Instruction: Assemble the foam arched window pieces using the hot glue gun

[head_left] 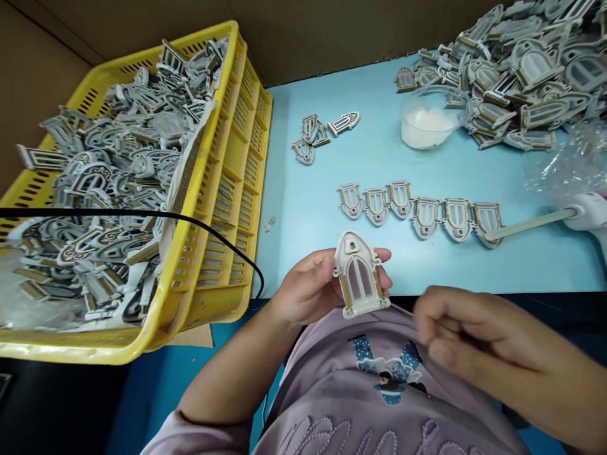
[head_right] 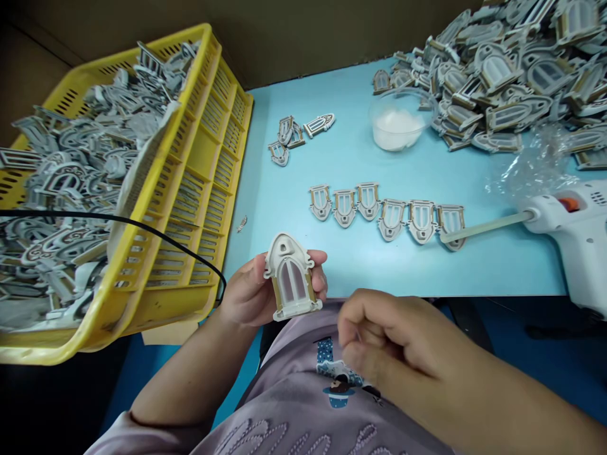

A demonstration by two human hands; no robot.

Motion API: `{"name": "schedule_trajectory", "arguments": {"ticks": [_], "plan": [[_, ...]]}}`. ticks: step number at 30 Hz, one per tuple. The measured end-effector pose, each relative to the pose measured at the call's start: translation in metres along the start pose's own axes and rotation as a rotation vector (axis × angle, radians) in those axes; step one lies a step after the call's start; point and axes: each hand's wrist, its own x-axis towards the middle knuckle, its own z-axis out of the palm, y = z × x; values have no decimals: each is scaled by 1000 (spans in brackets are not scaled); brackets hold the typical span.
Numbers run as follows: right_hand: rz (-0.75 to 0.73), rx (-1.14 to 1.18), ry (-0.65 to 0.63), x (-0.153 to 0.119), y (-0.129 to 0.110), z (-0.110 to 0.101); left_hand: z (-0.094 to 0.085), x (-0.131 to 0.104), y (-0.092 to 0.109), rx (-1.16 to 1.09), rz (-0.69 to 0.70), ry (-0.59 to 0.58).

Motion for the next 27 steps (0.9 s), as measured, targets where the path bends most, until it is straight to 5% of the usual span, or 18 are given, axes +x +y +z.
{"name": "schedule_trajectory", "arguments": {"ticks": [4, 7, 10, 13, 17, 23, 27], "plan": [[67, -133, -52, 16, -2, 12, 2, 0, -2, 12, 29, 27], [-34, -84, -50, 18, 0, 20, 4, 0, -5, 12, 61, 57], [-153, 13, 95, 15, 5, 29, 4, 0, -7, 41, 74, 94], [-58, 57, 322, 16, 11, 38, 3, 0, -8, 80, 100, 115], [72, -7, 320, 24, 12, 42, 3, 0, -7, 145, 150, 139], [-175, 74, 353, 22, 9, 29, 2, -1, -8, 182, 211, 176], [-294, 340, 298, 17, 12, 27, 2, -1, -8, 191, 225, 178]]}}
